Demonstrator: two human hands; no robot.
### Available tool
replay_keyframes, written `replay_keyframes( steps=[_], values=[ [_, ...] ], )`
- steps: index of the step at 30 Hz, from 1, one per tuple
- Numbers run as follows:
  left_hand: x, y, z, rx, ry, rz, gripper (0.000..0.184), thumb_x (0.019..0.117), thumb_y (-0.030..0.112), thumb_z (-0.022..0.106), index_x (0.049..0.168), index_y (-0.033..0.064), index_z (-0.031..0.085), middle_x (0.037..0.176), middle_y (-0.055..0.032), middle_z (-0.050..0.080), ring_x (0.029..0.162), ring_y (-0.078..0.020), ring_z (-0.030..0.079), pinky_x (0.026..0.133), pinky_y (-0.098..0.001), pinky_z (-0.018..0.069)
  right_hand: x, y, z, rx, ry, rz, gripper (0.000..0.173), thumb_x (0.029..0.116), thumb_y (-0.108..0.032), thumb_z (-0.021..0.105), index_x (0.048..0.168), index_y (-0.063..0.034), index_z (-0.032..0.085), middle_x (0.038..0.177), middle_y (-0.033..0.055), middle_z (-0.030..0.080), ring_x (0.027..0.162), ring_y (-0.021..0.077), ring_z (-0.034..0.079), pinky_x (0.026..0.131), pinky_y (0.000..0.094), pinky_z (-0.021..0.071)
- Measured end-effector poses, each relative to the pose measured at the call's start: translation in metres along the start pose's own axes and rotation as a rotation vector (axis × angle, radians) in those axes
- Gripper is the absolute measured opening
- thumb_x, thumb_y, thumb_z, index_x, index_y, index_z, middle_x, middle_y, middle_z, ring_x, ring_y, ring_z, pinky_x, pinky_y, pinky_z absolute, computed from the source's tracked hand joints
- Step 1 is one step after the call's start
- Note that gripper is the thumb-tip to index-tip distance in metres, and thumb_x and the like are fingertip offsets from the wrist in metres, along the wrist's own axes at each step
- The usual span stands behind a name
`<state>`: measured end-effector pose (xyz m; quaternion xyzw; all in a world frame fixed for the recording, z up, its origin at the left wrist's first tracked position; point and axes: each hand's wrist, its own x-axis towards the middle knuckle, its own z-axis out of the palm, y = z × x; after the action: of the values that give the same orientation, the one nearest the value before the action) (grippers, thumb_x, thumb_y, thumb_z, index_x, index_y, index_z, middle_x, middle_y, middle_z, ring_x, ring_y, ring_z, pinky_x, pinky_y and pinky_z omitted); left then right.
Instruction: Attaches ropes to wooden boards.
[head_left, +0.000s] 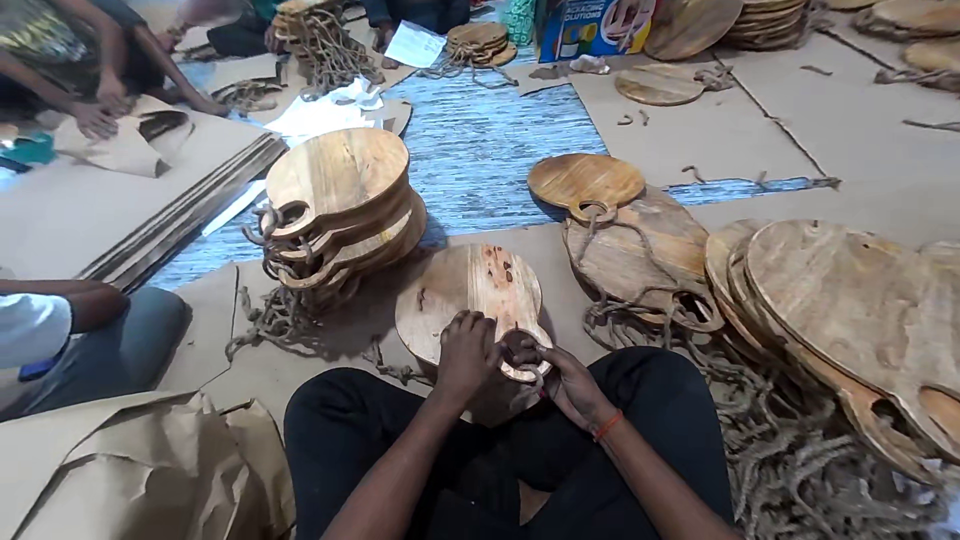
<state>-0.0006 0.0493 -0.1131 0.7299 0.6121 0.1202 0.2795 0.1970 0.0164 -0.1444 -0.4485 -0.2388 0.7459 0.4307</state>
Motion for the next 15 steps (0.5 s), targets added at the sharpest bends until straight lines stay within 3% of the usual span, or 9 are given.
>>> replay_keyframes(
  steps=[3,7,10,12,15],
  values=[
    [0.003,0.003,0.004,0.017,-0.246,-0.035,0.043,0.1036,0.033,0.057,0.140,0.0103,0.060,0.150,-0.0121,0.053,0.143,-0.0335,0.044,0.115,-0.0563,0.0376,0.003,0.005,0.001,-0.098,0.053,0.089,0.033,0.1101,-0.014,0.030,0.122,0.0004,0.057,0.102,0.0111,0.072,0.089,0.0187,0.070,0.078,0.0341,0.0577],
    [-0.001,0.009,0.006,0.011,-0.266,0.139,0.042,0.1041,0.029,0.055,0.143,0.0128,0.059,0.152,-0.0107,0.051,0.144,-0.0312,0.044,0.116,-0.0558,0.0353,0.001,0.004,0.003,-0.057,0.044,0.076,0.026,0.1070,-0.013,0.040,0.128,-0.0038,0.052,0.105,0.0093,0.069,0.091,0.0158,0.069,0.078,0.0316,0.0580],
    [-0.003,0.009,0.000,-0.057,-0.311,0.261,0.041,0.1018,0.022,0.057,0.142,0.0138,0.060,0.150,-0.0103,0.054,0.142,-0.0317,0.046,0.115,-0.0577,0.0361,-0.004,0.004,0.002,-0.047,-0.007,0.050,0.036,0.1031,-0.014,0.048,0.138,-0.0052,0.043,0.108,0.0080,0.067,0.095,0.0147,0.068,0.083,0.0311,0.0582],
    [-0.001,0.007,-0.003,-0.092,-0.354,0.290,0.046,0.0956,0.019,0.067,0.140,0.0105,0.061,0.149,-0.0125,0.054,0.143,-0.0334,0.045,0.116,-0.0595,0.0359,-0.003,0.007,0.000,-0.088,-0.072,0.003,0.050,0.0963,-0.017,0.056,0.142,-0.0050,0.039,0.113,0.0085,0.068,0.100,0.0157,0.069,0.088,0.0323,0.0584],
    [-0.002,0.002,0.000,0.067,-0.338,0.292,0.051,0.0917,0.015,0.073,0.141,0.0146,0.060,0.151,-0.0066,0.054,0.148,-0.0324,0.039,0.115,-0.0606,0.0360,-0.002,0.010,0.000,-0.218,-0.127,-0.039,0.064,0.0888,-0.018,0.070,0.143,-0.0045,0.039,0.116,0.0094,0.068,0.101,0.0173,0.070,0.089,0.0345,0.0597]
  ],
)
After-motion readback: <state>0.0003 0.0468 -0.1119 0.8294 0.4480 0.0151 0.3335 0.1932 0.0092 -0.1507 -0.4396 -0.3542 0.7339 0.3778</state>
